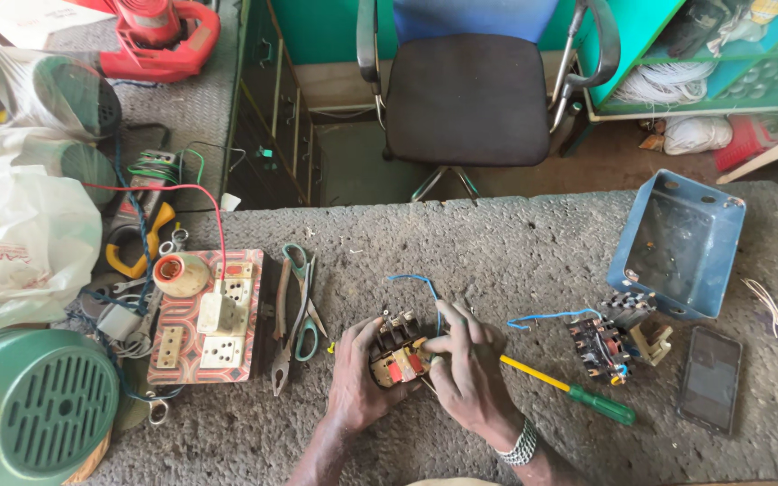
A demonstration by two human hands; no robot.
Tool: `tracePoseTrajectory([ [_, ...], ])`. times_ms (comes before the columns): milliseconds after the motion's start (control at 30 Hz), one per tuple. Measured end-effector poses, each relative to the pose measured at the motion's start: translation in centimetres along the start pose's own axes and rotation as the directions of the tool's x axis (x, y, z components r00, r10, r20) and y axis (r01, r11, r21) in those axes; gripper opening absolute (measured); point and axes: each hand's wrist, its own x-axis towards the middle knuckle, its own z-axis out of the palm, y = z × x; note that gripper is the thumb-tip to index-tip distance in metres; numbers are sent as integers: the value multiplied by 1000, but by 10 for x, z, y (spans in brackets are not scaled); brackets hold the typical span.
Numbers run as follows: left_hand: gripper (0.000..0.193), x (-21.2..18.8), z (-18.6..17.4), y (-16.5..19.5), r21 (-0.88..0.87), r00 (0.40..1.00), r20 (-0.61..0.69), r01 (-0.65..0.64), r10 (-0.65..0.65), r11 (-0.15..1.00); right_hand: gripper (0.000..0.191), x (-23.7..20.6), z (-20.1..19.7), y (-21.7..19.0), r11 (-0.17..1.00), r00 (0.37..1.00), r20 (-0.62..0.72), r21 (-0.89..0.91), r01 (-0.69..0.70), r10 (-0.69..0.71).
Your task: The person works at a workbench on an electrical contactor, using a screwdriver to loosen and remove its screws and prying the housing apart by hand. They separate the cover and internal components, set parts on the bench, and continue unscrewing the contactor body.
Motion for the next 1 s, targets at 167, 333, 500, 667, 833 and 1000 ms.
tracePoseTrajectory([
  [167,107,-2,1,-2,-20,999,-39,9,-10,1000,75,-1,4,1,965,981,177,236,-115,74],
  [333,108,-3,1,-2,-37,999,-34,39,-40,999,72,-8,4,13,911,994,81,401,-94,67],
  [500,108,-5,2,-2,-21,999,-35,35,-35,999,72,-12,15,16,932,987,158,351,-92,38],
  [667,115,-9,5,-3,-12,994,-31,106,-106,994,64,-14,15,20,991,1000,-21,132,-9,12],
  [833,112,-11,6,-3,-9,996,-33,86,-86,996,66,-12,14,18,890,991,121,444,-108,60],
  [1000,116,-7,2,0,-16,996,-38,81,-82,997,59,-8,15,14,996,998,-44,-89,29,-33],
])
